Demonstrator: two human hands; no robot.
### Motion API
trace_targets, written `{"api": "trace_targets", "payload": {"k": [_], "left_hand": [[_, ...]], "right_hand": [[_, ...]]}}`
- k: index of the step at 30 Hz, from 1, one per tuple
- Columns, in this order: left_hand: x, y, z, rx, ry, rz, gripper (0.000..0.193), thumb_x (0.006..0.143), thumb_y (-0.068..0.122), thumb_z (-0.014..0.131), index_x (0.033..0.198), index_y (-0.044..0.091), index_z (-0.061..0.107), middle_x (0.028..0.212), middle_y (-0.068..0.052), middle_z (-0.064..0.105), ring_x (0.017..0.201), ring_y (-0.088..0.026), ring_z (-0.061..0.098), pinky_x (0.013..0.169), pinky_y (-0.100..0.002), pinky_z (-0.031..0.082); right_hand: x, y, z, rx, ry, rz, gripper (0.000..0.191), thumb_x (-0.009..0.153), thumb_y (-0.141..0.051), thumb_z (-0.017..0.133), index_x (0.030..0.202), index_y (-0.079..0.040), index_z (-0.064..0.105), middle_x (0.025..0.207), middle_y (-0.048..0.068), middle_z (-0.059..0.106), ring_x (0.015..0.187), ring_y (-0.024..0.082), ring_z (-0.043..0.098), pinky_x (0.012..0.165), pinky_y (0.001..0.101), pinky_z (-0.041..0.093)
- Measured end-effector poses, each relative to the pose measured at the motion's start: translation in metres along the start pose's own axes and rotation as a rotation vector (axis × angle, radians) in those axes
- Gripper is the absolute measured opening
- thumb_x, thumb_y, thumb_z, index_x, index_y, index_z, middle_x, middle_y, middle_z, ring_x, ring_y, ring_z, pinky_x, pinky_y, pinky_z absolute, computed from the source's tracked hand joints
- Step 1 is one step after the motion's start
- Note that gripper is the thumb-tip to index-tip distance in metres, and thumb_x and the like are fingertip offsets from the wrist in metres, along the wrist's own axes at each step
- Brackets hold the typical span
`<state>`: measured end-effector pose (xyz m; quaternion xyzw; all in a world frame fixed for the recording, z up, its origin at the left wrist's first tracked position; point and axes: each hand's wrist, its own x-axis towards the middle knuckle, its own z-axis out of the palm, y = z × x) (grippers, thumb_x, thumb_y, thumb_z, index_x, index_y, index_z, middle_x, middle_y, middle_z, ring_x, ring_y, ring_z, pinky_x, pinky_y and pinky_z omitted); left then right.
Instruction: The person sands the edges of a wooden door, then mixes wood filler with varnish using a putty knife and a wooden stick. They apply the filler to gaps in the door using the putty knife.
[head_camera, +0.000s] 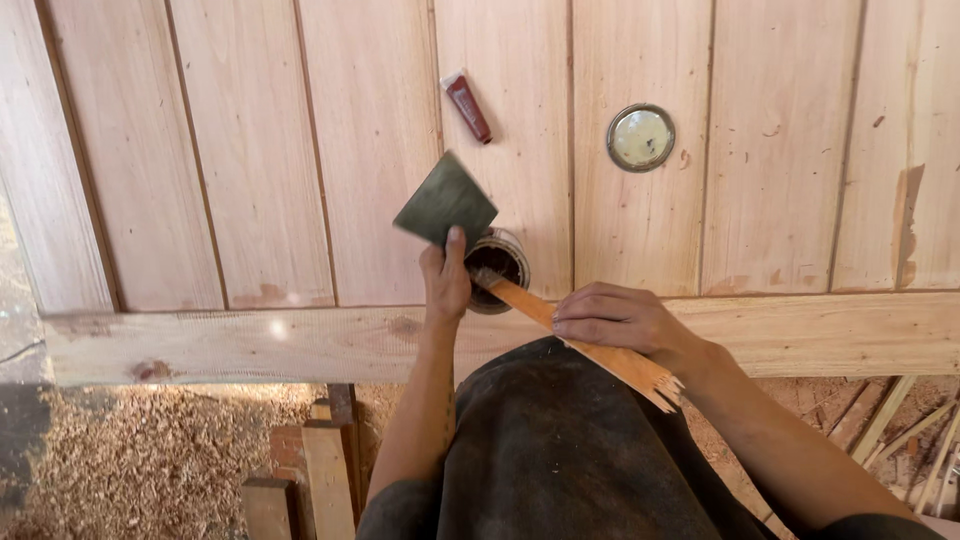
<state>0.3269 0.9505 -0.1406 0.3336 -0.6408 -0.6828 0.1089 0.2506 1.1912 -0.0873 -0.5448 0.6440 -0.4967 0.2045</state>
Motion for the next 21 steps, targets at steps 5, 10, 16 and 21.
{"api": "trace_targets", "payload": {"k": [5, 10, 16, 21], "left_hand": [[0.03, 0.016, 0.0, -0.263, -0.375, -0.259, 0.044, 0.105, 0.034, 0.055, 0.112, -0.006, 0.07, 0.097, -0.014, 0.077, 0.085, -0.018, 0.073, 0.075, -0.031, 0.061], [0.039, 0.032, 0.01, -0.121, -0.525, -0.445, 0.047, 0.1, 0.041, 0.059, 0.107, -0.004, 0.07, 0.09, -0.018, 0.078, 0.075, -0.02, 0.076, 0.065, -0.034, 0.064], [0.047, 0.04, 0.023, 0.018, -0.731, -0.385, 0.053, 0.099, 0.045, 0.063, 0.102, -0.007, 0.074, 0.084, -0.017, 0.079, 0.071, -0.02, 0.075, 0.065, -0.033, 0.063], [0.054, 0.045, 0.04, 0.112, -0.906, -0.478, 0.052, 0.096, 0.046, 0.064, 0.104, -0.004, 0.074, 0.082, -0.014, 0.078, 0.074, -0.018, 0.076, 0.07, -0.033, 0.063]], "right_hand": [[0.022, 0.001, 0.012, -0.054, -0.128, -0.062, 0.03, 0.086, -0.01, 0.066, 0.113, 0.002, 0.07, 0.114, 0.014, 0.069, 0.113, 0.035, 0.066, 0.092, 0.0409, 0.058], [0.031, -0.017, -0.002, -0.108, -0.207, -0.003, 0.031, 0.085, -0.008, 0.065, 0.113, 0.003, 0.07, 0.112, 0.015, 0.07, 0.111, 0.033, 0.067, 0.089, 0.04, 0.059], [0.027, -0.017, -0.001, -0.213, -0.142, -0.116, 0.03, 0.085, -0.011, 0.065, 0.112, 0.002, 0.069, 0.113, 0.015, 0.069, 0.111, 0.033, 0.066, 0.087, 0.0389, 0.059], [0.018, -0.019, 0.005, -0.238, -0.154, -0.048, 0.028, 0.087, -0.01, 0.065, 0.111, 0.002, 0.07, 0.113, 0.013, 0.069, 0.112, 0.032, 0.067, 0.086, 0.038, 0.06]]}}
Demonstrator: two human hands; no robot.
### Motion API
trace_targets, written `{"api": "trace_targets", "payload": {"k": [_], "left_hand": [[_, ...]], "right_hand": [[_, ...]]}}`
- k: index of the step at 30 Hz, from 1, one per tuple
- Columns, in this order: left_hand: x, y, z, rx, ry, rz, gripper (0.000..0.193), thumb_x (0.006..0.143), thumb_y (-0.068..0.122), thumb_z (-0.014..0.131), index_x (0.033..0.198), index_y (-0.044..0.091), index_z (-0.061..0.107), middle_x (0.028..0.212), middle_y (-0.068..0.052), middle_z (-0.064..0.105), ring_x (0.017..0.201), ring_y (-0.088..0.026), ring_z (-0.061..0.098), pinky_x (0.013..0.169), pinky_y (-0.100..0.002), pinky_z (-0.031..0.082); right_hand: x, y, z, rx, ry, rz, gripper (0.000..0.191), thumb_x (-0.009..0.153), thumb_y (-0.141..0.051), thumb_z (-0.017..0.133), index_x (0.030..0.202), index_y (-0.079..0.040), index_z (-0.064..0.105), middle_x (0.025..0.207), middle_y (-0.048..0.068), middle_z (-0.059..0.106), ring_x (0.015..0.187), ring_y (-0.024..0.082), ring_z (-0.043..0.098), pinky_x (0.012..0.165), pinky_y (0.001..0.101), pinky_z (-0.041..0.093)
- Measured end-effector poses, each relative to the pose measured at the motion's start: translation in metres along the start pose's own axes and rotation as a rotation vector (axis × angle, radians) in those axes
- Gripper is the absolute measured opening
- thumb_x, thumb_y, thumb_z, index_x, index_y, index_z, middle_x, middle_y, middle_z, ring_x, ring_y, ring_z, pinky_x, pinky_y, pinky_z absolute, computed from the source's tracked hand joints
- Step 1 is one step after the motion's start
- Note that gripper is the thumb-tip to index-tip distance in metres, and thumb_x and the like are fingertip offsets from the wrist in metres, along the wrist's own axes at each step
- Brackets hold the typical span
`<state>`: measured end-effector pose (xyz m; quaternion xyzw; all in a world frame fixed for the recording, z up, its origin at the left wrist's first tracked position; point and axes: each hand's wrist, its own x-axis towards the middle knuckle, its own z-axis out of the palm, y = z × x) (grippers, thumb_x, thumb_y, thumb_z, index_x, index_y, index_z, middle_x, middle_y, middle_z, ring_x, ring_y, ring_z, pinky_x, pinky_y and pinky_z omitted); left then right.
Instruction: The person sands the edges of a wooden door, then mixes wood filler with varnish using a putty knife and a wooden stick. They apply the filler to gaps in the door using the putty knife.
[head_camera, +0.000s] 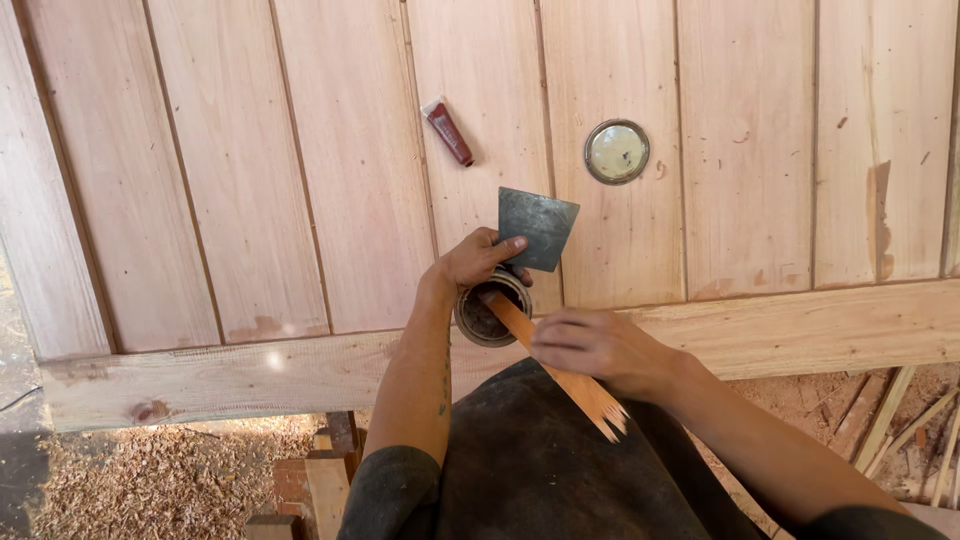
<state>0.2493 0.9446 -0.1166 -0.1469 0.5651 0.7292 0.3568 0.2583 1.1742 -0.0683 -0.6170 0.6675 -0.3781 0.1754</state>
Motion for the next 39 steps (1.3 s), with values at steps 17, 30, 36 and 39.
{"api": "trace_targets", "payload": {"k": [17, 30, 36, 39], "left_hand": [[-0.035, -0.036, 0.012, -0.442, 0.776, 0.342, 0.051, 0.108, 0.04, 0.043, 0.12, -0.006, 0.063, 0.104, -0.018, 0.075, 0.103, -0.028, 0.073, 0.092, -0.044, 0.054], [-0.045, -0.075, 0.042, -0.208, 0.849, 0.489, 0.047, 0.116, 0.031, 0.053, 0.118, -0.011, 0.073, 0.105, -0.015, 0.066, 0.097, -0.018, 0.054, 0.086, -0.034, 0.047], [-0.042, -0.05, 0.037, -0.26, 0.601, 0.626, 0.047, 0.11, 0.035, 0.049, 0.117, -0.006, 0.071, 0.11, -0.012, 0.076, 0.104, -0.017, 0.07, 0.094, -0.032, 0.054], [-0.04, -0.042, 0.041, -0.238, 0.526, 0.578, 0.05, 0.11, 0.036, 0.048, 0.116, -0.007, 0.071, 0.108, -0.014, 0.077, 0.099, -0.018, 0.071, 0.089, -0.033, 0.057]], "right_hand": [[-0.021, -0.003, 0.01, 0.087, 0.039, -0.008, 0.03, 0.082, -0.006, 0.067, 0.111, 0.0, 0.07, 0.112, 0.012, 0.069, 0.11, 0.032, 0.066, 0.085, 0.0383, 0.059], [-0.021, -0.02, 0.038, -0.066, 0.326, 0.126, 0.03, 0.087, -0.007, 0.075, 0.115, 0.002, 0.066, 0.105, 0.015, 0.069, 0.088, 0.027, 0.071, 0.072, 0.0333, 0.062], [-0.015, -0.022, 0.031, -0.101, 0.553, 0.304, 0.027, 0.09, 0.005, 0.073, 0.116, 0.003, 0.067, 0.098, 0.016, 0.072, 0.08, 0.023, 0.073, 0.066, 0.0308, 0.06], [-0.012, -0.022, 0.033, -0.023, 0.618, 0.422, 0.024, 0.091, 0.004, 0.072, 0.115, 0.002, 0.067, 0.096, 0.015, 0.074, 0.08, 0.021, 0.075, 0.067, 0.029, 0.06]]}}
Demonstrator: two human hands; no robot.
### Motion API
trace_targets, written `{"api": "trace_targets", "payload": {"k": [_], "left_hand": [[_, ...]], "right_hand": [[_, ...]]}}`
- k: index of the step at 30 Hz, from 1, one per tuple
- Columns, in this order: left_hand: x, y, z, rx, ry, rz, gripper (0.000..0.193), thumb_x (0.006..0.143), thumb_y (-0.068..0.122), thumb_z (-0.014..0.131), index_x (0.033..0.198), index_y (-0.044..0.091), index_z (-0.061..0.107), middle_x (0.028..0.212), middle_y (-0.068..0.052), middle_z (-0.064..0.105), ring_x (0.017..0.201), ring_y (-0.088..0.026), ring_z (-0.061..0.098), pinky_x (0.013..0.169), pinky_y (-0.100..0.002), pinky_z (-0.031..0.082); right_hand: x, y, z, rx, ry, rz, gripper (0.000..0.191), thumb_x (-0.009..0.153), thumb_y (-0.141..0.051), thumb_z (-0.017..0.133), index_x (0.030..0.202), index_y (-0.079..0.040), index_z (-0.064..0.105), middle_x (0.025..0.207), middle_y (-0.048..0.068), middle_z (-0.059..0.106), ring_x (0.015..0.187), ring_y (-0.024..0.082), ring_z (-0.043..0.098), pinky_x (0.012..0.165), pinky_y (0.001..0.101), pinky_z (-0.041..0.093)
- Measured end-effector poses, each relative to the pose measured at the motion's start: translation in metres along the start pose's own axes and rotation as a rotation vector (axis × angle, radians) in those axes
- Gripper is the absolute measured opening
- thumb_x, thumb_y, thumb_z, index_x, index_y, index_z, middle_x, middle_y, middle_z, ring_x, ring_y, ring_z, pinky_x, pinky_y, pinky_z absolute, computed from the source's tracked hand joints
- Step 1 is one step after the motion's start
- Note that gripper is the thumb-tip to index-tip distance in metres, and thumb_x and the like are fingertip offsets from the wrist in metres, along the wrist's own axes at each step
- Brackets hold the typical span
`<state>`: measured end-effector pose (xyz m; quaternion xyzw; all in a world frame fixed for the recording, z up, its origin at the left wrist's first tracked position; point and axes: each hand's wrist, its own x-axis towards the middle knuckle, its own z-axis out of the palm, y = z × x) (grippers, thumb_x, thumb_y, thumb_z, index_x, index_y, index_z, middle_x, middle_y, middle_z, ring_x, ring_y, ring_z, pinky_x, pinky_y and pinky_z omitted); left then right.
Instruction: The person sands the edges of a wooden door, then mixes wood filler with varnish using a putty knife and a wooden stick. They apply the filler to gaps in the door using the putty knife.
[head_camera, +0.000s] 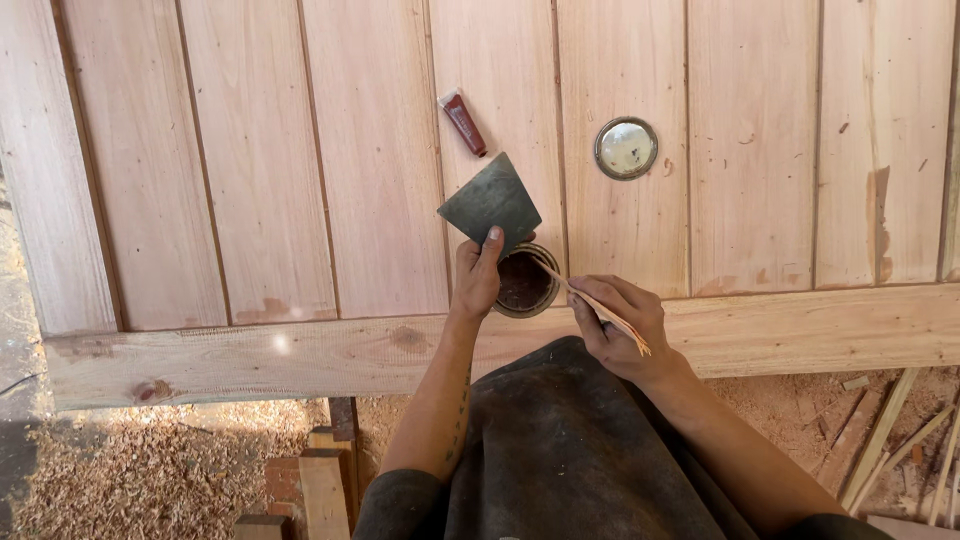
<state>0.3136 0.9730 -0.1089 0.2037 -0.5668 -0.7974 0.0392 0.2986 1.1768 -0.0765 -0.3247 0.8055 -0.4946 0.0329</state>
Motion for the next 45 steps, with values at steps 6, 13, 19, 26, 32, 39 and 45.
{"api": "trace_targets", "payload": {"k": [6, 13, 19, 26, 32, 39, 45], "left_hand": [[0.004, 0.0, 0.003, 0.017, -0.071, -0.024, 0.051, 0.109, 0.038, 0.049, 0.116, -0.007, 0.071, 0.106, -0.014, 0.077, 0.098, -0.018, 0.072, 0.089, -0.033, 0.058], [0.01, 0.005, 0.009, 0.091, -0.114, -0.038, 0.052, 0.107, 0.042, 0.052, 0.115, -0.005, 0.072, 0.103, -0.014, 0.078, 0.097, -0.019, 0.073, 0.088, -0.033, 0.057], [0.011, 0.012, 0.01, 0.072, -0.102, -0.046, 0.052, 0.107, 0.043, 0.051, 0.115, -0.003, 0.073, 0.104, -0.013, 0.078, 0.097, -0.018, 0.073, 0.088, -0.033, 0.059], [0.014, 0.016, 0.01, 0.019, -0.09, -0.058, 0.05, 0.107, 0.041, 0.052, 0.115, -0.004, 0.073, 0.104, -0.014, 0.078, 0.096, -0.018, 0.073, 0.087, -0.033, 0.06], [0.016, 0.016, 0.003, 0.02, -0.076, -0.077, 0.051, 0.107, 0.042, 0.052, 0.117, -0.004, 0.072, 0.105, -0.014, 0.078, 0.097, -0.018, 0.073, 0.087, -0.032, 0.059], [0.019, 0.011, -0.016, -0.049, -0.028, -0.046, 0.051, 0.108, 0.039, 0.053, 0.117, -0.007, 0.072, 0.107, -0.015, 0.078, 0.097, -0.017, 0.071, 0.089, -0.031, 0.056], [0.013, 0.006, -0.043, -0.249, 0.195, 0.005, 0.034, 0.105, 0.029, 0.056, 0.109, -0.002, 0.069, 0.104, -0.012, 0.075, 0.096, -0.017, 0.072, 0.086, -0.035, 0.058]], "right_hand": [[-0.002, 0.0, 0.005, 0.036, 0.044, 0.22, 0.015, 0.095, -0.004, 0.071, 0.11, 0.0, 0.071, 0.093, 0.013, 0.075, 0.078, 0.019, 0.074, 0.067, 0.0279, 0.057], [0.003, 0.004, -0.004, 0.201, -0.008, 0.506, 0.018, 0.1, -0.01, 0.069, 0.114, 0.0, 0.073, 0.093, 0.01, 0.076, 0.086, 0.015, 0.069, 0.074, 0.0276, 0.055], [0.011, 0.0, -0.004, 0.487, 0.05, 0.597, 0.022, 0.099, -0.013, 0.068, 0.113, 0.003, 0.07, 0.093, 0.01, 0.075, 0.087, 0.013, 0.07, 0.079, 0.0271, 0.058], [0.015, -0.003, -0.01, 0.651, 0.191, 0.64, 0.017, 0.097, -0.008, 0.069, 0.108, 0.005, 0.07, 0.09, 0.012, 0.075, 0.081, 0.018, 0.072, 0.076, 0.0319, 0.061], [0.012, -0.002, -0.01, 0.868, 0.362, 0.704, 0.013, 0.094, -0.005, 0.071, 0.103, 0.004, 0.069, 0.091, 0.014, 0.074, 0.081, 0.02, 0.074, 0.074, 0.0372, 0.064], [-0.008, -0.007, -0.016, 0.871, 0.523, 0.746, 0.015, 0.095, -0.006, 0.073, 0.105, 0.005, 0.069, 0.095, 0.017, 0.074, 0.086, 0.025, 0.075, 0.078, 0.0422, 0.065], [-0.026, -0.007, -0.02, 0.952, 0.609, 0.793, 0.016, 0.097, -0.007, 0.071, 0.11, 0.001, 0.07, 0.098, 0.015, 0.073, 0.091, 0.029, 0.075, 0.085, 0.0456, 0.064]]}}
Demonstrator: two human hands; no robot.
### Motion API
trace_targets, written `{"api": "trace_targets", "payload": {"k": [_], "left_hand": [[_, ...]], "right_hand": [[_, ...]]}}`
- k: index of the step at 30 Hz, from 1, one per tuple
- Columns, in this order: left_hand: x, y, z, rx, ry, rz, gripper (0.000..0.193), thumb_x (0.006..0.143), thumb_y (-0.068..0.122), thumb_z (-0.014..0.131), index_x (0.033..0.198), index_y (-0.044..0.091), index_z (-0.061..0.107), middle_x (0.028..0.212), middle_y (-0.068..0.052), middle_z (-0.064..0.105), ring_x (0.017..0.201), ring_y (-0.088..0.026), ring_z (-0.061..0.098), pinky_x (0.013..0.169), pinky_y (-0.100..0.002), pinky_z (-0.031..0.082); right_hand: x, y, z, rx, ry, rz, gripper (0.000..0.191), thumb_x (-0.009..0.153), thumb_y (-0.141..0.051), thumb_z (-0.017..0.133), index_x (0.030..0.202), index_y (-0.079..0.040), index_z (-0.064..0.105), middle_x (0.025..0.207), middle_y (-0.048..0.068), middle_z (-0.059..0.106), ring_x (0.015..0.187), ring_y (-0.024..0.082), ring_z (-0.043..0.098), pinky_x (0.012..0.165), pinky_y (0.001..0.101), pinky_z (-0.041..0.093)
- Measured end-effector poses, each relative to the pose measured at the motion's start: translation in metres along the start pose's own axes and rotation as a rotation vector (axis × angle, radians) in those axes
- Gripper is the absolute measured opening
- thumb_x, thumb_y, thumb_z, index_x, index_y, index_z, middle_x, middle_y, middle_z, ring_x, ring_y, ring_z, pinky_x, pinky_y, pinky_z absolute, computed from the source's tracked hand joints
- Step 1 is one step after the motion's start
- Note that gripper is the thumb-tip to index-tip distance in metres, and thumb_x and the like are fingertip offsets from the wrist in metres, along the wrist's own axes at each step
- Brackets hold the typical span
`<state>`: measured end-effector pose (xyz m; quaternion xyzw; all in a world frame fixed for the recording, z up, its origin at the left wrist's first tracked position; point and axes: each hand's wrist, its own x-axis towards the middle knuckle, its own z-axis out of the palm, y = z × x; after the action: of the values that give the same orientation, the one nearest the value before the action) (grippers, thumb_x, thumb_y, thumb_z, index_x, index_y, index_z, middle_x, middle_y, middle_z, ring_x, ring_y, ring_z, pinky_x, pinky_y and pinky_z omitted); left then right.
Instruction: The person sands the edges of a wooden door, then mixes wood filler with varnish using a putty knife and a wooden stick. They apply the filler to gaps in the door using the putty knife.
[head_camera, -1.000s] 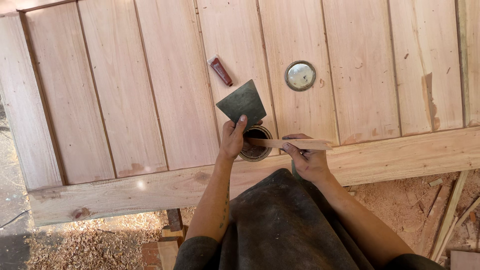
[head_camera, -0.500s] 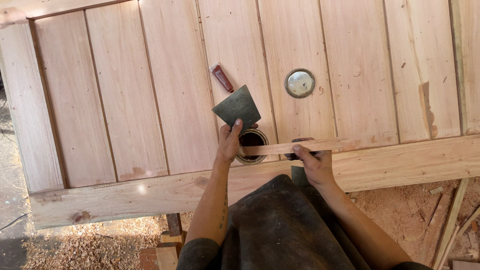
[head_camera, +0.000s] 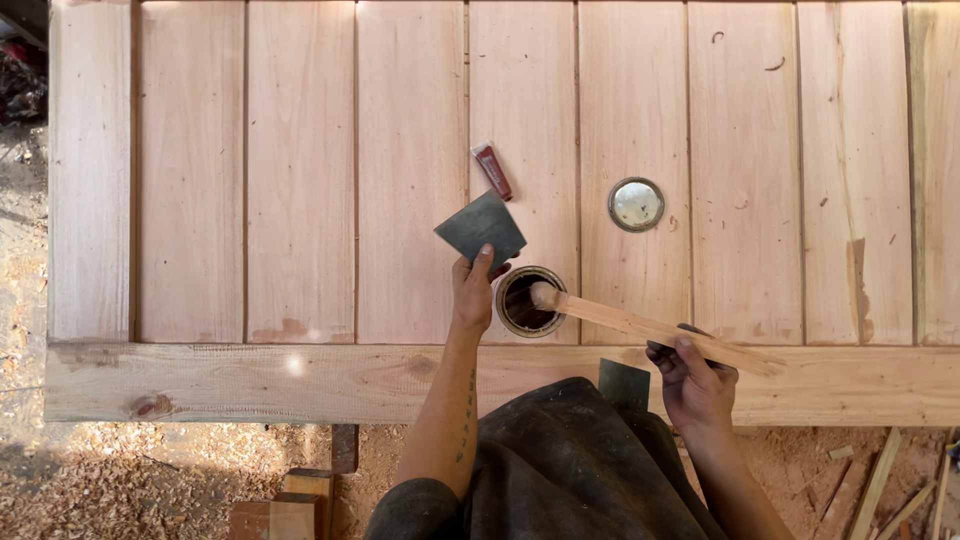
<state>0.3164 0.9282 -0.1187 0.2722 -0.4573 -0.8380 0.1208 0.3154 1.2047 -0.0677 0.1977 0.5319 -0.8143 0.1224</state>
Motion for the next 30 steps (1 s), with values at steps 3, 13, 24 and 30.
{"api": "trace_targets", "payload": {"k": [3, 13, 24, 30], "left_hand": [[-0.007, 0.013, -0.024, 0.014, 0.073, 0.061, 0.019, 0.098, 0.01, 0.061, 0.102, -0.007, 0.068, 0.097, -0.012, 0.072, 0.084, -0.019, 0.071, 0.078, -0.04, 0.065], [-0.056, 0.063, -0.08, 0.132, -0.195, 0.041, 0.025, 0.088, -0.004, 0.065, 0.113, -0.003, 0.065, 0.092, -0.007, 0.07, 0.078, -0.013, 0.066, 0.069, -0.032, 0.059], [-0.096, 0.109, 0.0, -0.578, -0.244, -0.224, 0.034, 0.094, 0.015, 0.053, 0.122, -0.004, 0.056, 0.1, -0.015, 0.072, 0.08, -0.024, 0.075, 0.063, -0.038, 0.063], [-0.122, 0.134, 0.027, -0.803, -0.157, -0.369, 0.031, 0.097, 0.014, 0.053, 0.118, -0.008, 0.057, 0.11, -0.023, 0.073, 0.094, -0.03, 0.076, 0.078, -0.039, 0.067]], "right_hand": [[-0.004, 0.003, -0.008, 0.073, -0.06, -0.038, 0.016, 0.099, -0.006, 0.071, 0.114, -0.001, 0.07, 0.101, 0.016, 0.073, 0.094, 0.03, 0.074, 0.086, 0.0461, 0.062], [-0.019, -0.023, -0.062, 0.384, -0.341, -0.135, 0.007, 0.113, -0.004, 0.064, 0.119, -0.004, 0.068, 0.11, 0.018, 0.075, 0.105, 0.033, 0.073, 0.106, 0.049, 0.057], [-0.017, -0.035, -0.042, 0.555, -0.847, -0.313, 0.019, 0.112, -0.008, 0.064, 0.129, -0.009, 0.073, 0.132, 0.018, 0.071, 0.129, 0.038, 0.062, 0.115, 0.0451, 0.049], [-0.017, -0.038, -0.038, 0.346, -0.922, -0.494, 0.026, 0.102, 0.002, 0.065, 0.124, -0.008, 0.075, 0.135, 0.016, 0.07, 0.138, 0.04, 0.059, 0.101, 0.0364, 0.058]]}}
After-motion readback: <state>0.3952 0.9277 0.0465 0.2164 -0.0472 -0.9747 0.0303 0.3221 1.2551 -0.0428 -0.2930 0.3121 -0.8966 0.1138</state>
